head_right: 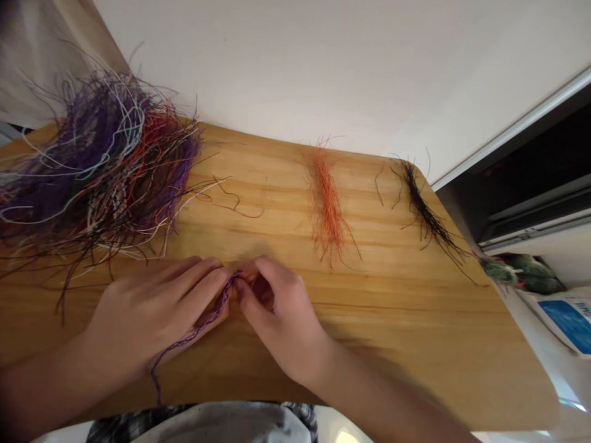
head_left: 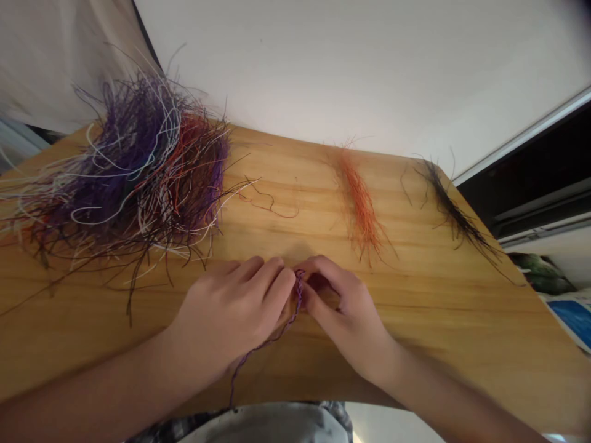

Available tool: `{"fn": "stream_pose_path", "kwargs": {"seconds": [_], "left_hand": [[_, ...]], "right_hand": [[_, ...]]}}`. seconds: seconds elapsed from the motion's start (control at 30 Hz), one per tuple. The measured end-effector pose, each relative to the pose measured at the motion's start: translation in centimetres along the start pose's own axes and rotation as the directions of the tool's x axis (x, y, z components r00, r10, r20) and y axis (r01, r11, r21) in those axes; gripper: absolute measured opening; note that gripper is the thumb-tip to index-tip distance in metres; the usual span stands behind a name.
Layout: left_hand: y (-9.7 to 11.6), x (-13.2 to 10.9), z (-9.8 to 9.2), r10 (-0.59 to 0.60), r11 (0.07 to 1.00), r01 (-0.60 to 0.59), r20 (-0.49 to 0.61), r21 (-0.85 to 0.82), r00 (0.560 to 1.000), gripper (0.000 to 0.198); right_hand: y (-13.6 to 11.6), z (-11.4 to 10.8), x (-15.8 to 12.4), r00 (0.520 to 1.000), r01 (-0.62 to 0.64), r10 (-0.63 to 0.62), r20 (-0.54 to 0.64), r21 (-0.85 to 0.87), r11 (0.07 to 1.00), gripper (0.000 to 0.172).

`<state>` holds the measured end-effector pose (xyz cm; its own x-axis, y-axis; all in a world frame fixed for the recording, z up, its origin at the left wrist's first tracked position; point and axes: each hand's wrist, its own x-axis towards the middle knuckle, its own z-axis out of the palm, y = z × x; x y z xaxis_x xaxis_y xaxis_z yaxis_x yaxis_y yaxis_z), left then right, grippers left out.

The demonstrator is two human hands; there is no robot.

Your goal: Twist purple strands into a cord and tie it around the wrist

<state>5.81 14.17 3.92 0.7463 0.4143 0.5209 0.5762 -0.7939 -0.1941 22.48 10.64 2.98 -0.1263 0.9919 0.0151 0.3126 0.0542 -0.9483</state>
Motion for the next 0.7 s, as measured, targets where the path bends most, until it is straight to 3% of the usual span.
{"fn": "stream_pose_path", "kwargs": {"seconds": [0.3,0.43,0.5,0.6,0.7], "left_hand": [[0.2,-0.4,0.3,-0.061,0.997,0.062,0.033,-0.043,0.998,0.021],[-0.3,-0.3,0.1,-0.224,0.938,0.262,0.18,-0.226,0.958,0.016],[-0.6,-0.1,0.1,-0.334,0.812,0.441,0.315,-0.382,0.888,0.013],[-0.9,0.1,0.5,-0.36,0.506,0.63,0.52,-0.589,0.775,0.013],[-1.0,0.1,0.9,-0.353,0.288,0.674,0.579,-0.681,0.735,0.014]], "right_hand": [[0.2,0.1,-0.1,0.999,0.01,-0.01,-0.033,-0.017,1.0,0.008],[0.0,-0.1,0.0,0.999,-0.006,0.009,-0.033,0.076,0.997,0.01],[-0.1,-0.3,0.3,0.999,-0.045,0.046,0.001,0.188,0.981,0.007],[-0.2,-0.8,0.6,0.99,-0.138,0.12,0.073,0.33,0.934,0.004],[-0.4,-1.2,0.6,0.982,-0.179,0.146,0.117,0.369,0.912,0.007]]}}
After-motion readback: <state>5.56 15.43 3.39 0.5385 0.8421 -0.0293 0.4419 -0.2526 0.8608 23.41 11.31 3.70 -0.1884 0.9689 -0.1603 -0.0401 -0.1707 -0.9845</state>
